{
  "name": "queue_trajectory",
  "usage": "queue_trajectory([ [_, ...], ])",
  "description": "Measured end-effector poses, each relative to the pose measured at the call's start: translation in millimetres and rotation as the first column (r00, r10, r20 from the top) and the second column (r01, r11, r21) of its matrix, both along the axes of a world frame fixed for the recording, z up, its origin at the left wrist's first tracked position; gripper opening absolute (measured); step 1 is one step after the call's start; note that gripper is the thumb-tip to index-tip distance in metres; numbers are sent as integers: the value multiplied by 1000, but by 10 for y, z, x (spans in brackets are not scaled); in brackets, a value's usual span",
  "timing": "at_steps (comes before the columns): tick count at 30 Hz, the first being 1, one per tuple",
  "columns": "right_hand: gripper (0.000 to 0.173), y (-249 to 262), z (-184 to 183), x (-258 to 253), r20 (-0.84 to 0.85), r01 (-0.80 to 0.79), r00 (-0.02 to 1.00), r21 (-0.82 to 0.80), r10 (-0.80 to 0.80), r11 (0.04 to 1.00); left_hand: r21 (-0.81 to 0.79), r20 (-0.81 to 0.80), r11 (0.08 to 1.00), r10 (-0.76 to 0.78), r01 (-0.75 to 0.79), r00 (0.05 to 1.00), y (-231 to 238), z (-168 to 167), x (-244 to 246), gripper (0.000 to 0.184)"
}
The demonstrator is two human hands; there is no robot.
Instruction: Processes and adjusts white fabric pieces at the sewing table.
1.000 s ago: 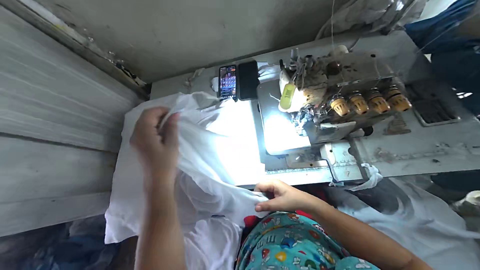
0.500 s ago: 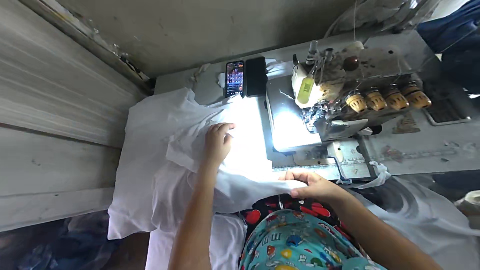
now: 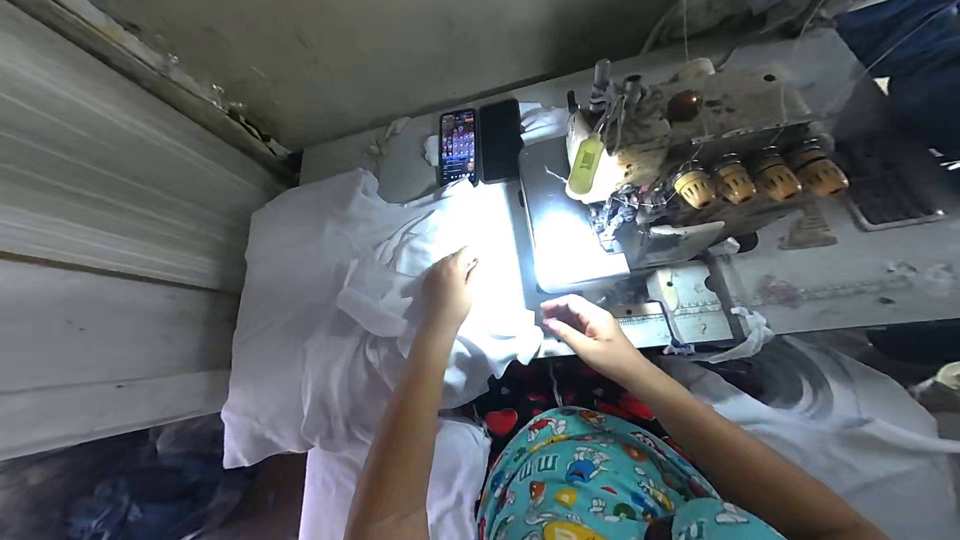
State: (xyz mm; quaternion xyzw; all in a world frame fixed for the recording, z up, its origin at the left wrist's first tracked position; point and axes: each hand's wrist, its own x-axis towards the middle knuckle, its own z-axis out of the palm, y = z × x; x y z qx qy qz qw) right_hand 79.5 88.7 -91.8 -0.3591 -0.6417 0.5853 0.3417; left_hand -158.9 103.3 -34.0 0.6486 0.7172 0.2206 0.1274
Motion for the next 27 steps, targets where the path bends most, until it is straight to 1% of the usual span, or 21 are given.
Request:
queue_trajectory([
  [1, 31, -25, -75, 4, 85, 33, 995, 145, -46, 989, 39, 8, 999, -15, 15, 1000, 29, -83, -78, 16],
  [2, 30, -50, -137, 3, 109, 52, 990, 281, -85, 958, 84, 25, 996, -29, 27, 999, 51, -137, -133, 14],
  [3, 26, -74, -175, -9, 92, 65, 990, 387, -109, 920, 107, 40, 994, -34, 30, 999, 65, -156, -157, 13],
  [5, 20, -126, -175, -75, 62, 55, 993, 536, -104, 843, 118, 39, 993, -27, 22, 999, 65, -181, -142, 14],
  [7, 19, -138, -95, -224, 104, -2, 991, 627, -81, 779, 138, 7, 990, -11, 10, 1000, 57, -201, -116, 15],
  [10, 26, -77, 17, -497, 267, -136, 962, 663, -64, 736, 165, -16, 986, 0, 2, 1000, 40, -231, -109, 15],
  [11, 24, -44, 26, -584, 324, -176, 944, 664, -66, 727, 164, -17, 986, 5, -2, 1000, 35, -228, -108, 14],
  [13, 15, 12, 14, -721, 367, -168, 918, 704, -150, 690, 165, -14, 986, 11, -9, 1000, 30, -230, -114, 13],
  [15, 13, 42, 29, -734, 402, -159, 891, 712, -212, 684, 185, -5, 983, 6, -5, 1000, 23, -256, -124, 13],
  [16, 12, 57, 11, -703, 407, -148, 885, 708, -228, 690, 194, -2, 981, 0, 0, 1000, 22, -275, -130, 13],
  [18, 14, 88, -56, -587, 403, -147, 890, 694, -212, 705, 208, 1, 978, -12, 11, 1000, 31, -315, -147, 15],
  [20, 14, 83, -112, -483, 352, -124, 918, 693, -184, 711, 209, 11, 978, -16, 13, 1000, 33, -322, -150, 15],
  [21, 14, 67, -121, -428, 334, -115, 929, 672, -160, 732, 212, 10, 977, -15, 13, 1000, 30, -322, -147, 15],
  [24, 23, 34, -118, -292, 279, -94, 955, 596, -96, 798, 218, 10, 976, -18, 15, 1000, 26, -319, -142, 15],
  [25, 26, 32, -131, -278, 271, -100, 959, 588, -80, 803, 215, 11, 976, -17, 14, 1000, 22, -320, -140, 15],
  [27, 32, 26, -146, -303, 317, -144, 946, 587, -63, 796, 208, 8, 978, -9, 8, 1000, 16, -319, -136, 15],
])
